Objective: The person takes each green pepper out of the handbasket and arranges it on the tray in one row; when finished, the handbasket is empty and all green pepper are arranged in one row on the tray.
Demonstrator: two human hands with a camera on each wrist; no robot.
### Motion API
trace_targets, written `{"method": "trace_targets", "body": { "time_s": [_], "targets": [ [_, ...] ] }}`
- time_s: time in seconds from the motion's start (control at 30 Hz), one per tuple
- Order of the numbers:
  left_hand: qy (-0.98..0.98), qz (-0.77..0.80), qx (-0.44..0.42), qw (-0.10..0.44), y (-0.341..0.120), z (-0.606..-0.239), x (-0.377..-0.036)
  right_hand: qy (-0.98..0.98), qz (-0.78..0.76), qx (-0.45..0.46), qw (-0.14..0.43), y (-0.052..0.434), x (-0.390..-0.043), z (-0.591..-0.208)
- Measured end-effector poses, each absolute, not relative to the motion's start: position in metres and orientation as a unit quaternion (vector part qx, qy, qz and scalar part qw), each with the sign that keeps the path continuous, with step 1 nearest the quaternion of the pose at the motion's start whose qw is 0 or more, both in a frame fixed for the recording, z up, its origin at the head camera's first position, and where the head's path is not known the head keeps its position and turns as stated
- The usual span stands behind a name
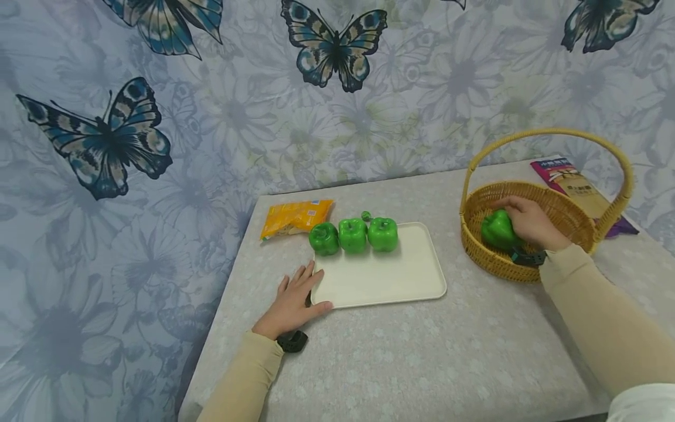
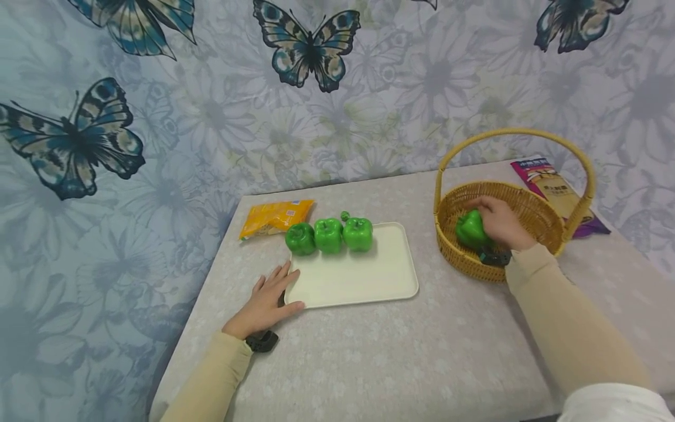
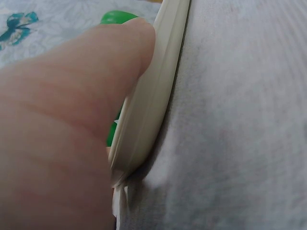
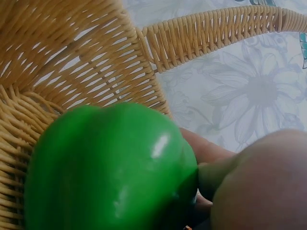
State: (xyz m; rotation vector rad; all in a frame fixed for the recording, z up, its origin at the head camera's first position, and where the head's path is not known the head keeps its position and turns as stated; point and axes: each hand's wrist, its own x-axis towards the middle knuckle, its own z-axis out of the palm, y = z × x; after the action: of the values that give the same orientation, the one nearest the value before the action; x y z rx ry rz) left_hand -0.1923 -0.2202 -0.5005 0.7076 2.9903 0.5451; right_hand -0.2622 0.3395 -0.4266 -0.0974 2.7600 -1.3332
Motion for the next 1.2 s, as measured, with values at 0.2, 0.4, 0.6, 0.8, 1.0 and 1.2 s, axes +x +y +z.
{"method": "trace_targets", "body": {
  "time_s": [0.2, 0.4, 0.6, 0.8, 1.0, 1.2],
  "targets": [
    [0.960, 0.176, 0.219, 0.014, -0.2202, -0.4975, -0.1917, 0.898, -0.434, -0.037, 0.064, 0.3370, -0.2595, -0.4230],
    [0.959, 0.177, 0.219, 0.012, -0.2175, -0.4985, -0.1928, 0.915, -0.398, -0.041, 0.051, 0.3372, -0.2559, -0.4225],
    [0.957, 0.189, 0.220, 0.011, -0.2191, -0.4975, -0.1905, 0.919, -0.389, -0.048, 0.028, 0.3352, -0.2574, -0.4224],
    [0.958, 0.178, 0.224, 0.008, -0.2198, -0.4971, -0.1907, 0.908, -0.417, -0.038, -0.006, 0.3360, -0.2581, -0.4238],
    [0.958, 0.175, 0.226, 0.002, -0.2204, -0.4999, -0.1907, 0.905, -0.422, -0.026, -0.054, 0.3362, -0.2597, -0.4259],
    [0.958, 0.178, 0.226, 0.001, -0.2193, -0.5000, -0.1915, 0.901, -0.429, -0.028, -0.064, 0.3383, -0.2591, -0.4261]
  ]
}}
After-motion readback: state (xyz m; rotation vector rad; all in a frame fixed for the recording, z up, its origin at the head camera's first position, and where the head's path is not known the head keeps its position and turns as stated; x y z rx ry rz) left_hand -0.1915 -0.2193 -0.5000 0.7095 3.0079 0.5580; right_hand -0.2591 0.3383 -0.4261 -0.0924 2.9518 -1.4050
